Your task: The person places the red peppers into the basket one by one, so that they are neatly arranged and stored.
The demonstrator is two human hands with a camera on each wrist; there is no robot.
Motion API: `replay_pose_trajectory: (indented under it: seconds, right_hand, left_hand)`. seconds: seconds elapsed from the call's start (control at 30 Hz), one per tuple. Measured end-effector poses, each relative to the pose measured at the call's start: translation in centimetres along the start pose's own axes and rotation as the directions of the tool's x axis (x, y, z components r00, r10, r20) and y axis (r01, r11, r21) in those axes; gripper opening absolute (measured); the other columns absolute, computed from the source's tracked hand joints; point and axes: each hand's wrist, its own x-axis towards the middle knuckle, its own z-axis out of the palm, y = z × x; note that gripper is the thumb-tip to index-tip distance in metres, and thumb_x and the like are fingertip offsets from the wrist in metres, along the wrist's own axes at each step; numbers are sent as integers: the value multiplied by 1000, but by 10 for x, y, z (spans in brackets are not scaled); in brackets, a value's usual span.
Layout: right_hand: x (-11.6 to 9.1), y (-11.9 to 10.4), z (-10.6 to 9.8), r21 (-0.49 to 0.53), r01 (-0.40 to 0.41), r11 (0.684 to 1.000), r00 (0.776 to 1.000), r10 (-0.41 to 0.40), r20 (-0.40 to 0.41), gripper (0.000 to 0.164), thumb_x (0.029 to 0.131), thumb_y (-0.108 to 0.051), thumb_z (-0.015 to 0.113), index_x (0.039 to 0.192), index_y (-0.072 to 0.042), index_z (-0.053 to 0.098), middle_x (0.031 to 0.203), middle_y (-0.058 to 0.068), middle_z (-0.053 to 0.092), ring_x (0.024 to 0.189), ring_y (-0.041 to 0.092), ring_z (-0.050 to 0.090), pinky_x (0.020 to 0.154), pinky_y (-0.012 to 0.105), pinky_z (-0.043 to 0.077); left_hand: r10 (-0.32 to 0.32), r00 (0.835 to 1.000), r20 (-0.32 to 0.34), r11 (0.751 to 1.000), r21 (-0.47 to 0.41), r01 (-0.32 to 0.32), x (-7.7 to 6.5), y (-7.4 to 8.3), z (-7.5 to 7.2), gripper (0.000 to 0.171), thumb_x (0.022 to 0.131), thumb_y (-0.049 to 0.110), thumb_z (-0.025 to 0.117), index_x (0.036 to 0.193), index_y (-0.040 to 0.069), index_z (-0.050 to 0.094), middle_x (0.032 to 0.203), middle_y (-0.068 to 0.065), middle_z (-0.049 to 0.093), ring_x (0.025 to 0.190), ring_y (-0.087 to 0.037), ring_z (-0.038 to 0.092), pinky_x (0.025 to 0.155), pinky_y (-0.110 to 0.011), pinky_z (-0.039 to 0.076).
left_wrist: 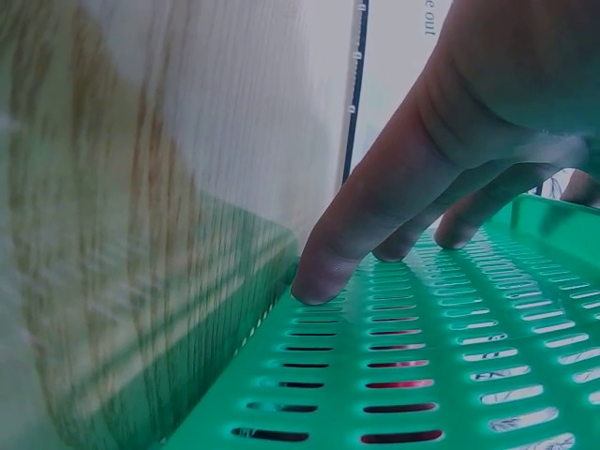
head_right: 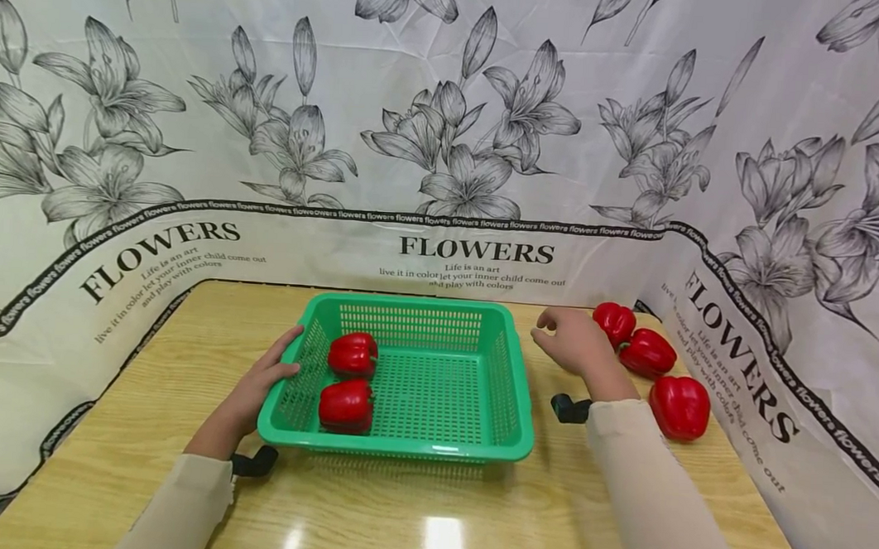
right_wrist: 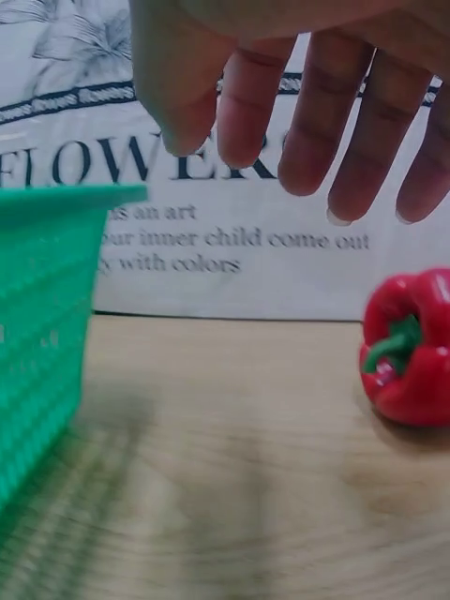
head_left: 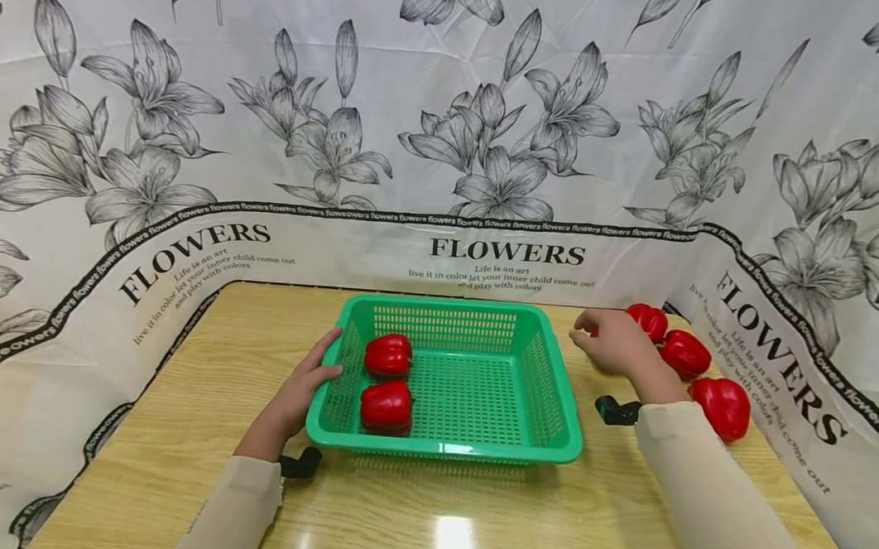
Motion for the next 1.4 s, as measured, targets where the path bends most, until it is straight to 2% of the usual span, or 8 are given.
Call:
replay_pose_trajectory:
  seconds: [0.23, 0.6, 0.97, 1.4]
  right_hand:
    - [1, 20, 6, -26, -59, 998, 998, 60, 21, 32, 88, -32, 52, 104, -6, 61, 107, 17, 61, 99, 33, 53, 83, 52, 43]
    - [0, 30, 15, -49, -118, 992, 993, 119, 19, 37, 85, -31, 53, 111, -5, 57, 113, 22, 52, 102, 38, 48, 83, 58, 42]
    - [3, 40, 24, -53, -150, 987, 988, 152, 23, 50, 85, -33, 53, 125, -3, 47, 126, 29, 39, 108, 46, 42, 84, 64, 38]
    - [10, 49, 25, -89, -216, 972, 967, 225, 117, 59, 86, -33, 53, 135, -3, 36, 135, 32, 27, 114, 54, 31, 85, 69, 33]
  left_hand:
    - [-5, 1000, -11, 1000, -4, 5, 2, -4, 0, 57, 95, 23, 41, 142, 44, 17, 151, -3, 11, 124, -39, 38, 83, -44, 49]
    - [-6, 1000, -1, 1000, -15, 6, 1, -4, -2, 56, 95, 24, 41, 142, 43, 16, 151, -4, 9, 125, -41, 36, 84, -45, 48]
    - [-12, 1000, -2, 1000, -27, 11, 0, -5, -1, 56, 95, 23, 40, 140, 46, 17, 151, -1, 10, 125, -40, 38, 83, -44, 49]
    - [-24, 1000, 3, 1000, -19, 24, -3, 4, 2, 56, 96, 21, 39, 142, 43, 15, 151, -2, 8, 126, -40, 35, 85, -44, 48]
